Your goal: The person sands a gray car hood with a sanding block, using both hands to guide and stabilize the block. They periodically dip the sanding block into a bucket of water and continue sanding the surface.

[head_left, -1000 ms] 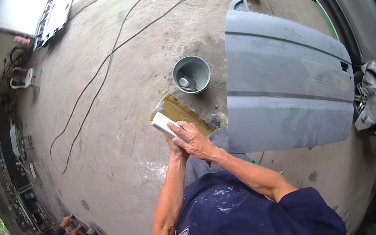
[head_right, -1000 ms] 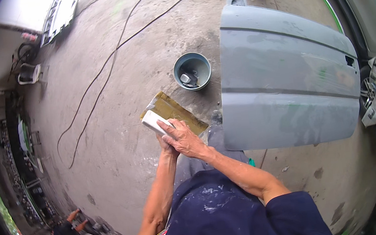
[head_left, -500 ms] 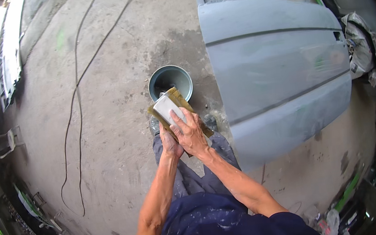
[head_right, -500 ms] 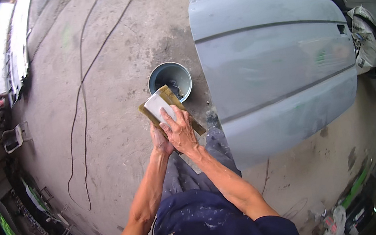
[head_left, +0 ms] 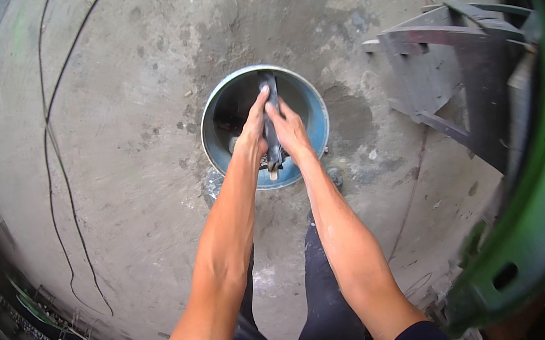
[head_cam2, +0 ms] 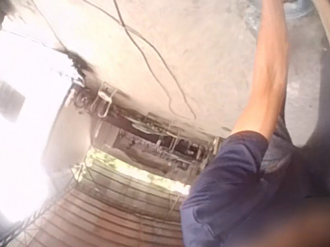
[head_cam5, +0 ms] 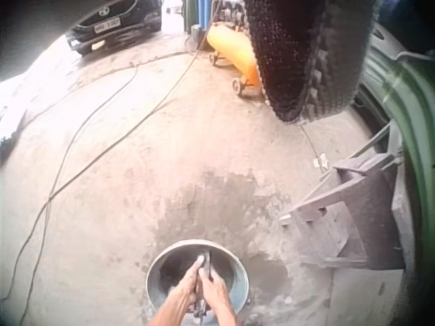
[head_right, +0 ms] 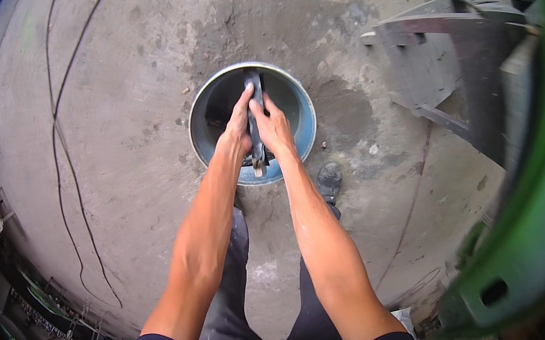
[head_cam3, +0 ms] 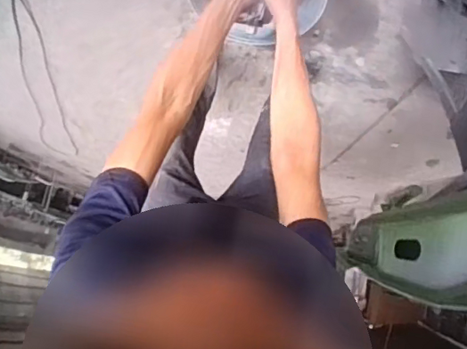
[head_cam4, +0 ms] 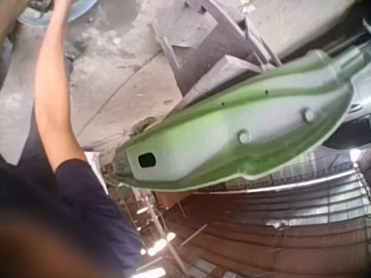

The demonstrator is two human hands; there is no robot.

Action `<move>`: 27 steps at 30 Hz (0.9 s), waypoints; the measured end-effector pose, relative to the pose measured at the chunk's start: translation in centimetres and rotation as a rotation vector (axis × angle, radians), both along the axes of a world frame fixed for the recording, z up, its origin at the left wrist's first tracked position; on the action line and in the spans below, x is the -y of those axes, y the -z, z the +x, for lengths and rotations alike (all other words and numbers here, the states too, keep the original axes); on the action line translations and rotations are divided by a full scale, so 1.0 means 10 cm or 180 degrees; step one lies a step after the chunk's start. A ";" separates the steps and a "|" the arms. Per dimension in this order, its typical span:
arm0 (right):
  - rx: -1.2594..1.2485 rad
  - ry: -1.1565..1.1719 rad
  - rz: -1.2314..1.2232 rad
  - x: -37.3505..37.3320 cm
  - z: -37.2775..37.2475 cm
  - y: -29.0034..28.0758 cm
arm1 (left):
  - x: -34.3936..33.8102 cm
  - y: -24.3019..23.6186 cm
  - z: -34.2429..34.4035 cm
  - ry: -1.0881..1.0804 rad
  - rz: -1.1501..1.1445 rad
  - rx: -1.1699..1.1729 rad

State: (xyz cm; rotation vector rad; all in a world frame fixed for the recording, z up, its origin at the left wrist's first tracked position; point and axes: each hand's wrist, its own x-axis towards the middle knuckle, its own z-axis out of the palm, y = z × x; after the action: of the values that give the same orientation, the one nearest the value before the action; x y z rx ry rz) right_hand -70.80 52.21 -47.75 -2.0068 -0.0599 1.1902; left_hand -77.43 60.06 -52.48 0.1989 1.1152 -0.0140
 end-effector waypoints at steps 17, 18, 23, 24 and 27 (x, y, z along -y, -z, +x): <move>0.0160 -0.1797 -0.1950 0.34 -0.27 2.15 | 0.32 2.09 -0.21 0.0289 -0.0045 -0.0433; 0.0141 -0.1778 -0.1885 0.37 -0.24 2.10 | 0.26 1.98 -0.19 0.0372 -0.0127 -0.0448; -0.0384 -0.1218 -0.1351 0.29 0.04 1.54 | 0.07 1.08 -0.06 0.0689 -0.0525 -0.0374; -0.0568 -0.1017 -0.1267 0.22 0.11 1.41 | 0.11 0.86 -0.06 0.0649 -0.0585 -0.0357; -0.0577 -0.0365 -0.1379 0.17 0.02 0.86 | 0.42 0.18 -0.16 0.0323 -0.0300 -0.0562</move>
State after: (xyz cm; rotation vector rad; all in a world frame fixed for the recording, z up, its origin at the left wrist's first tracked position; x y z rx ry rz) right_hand -70.63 50.49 -56.35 -2.2755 0.1917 1.5582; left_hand -79.03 55.82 -54.27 0.1721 1.2765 -0.1770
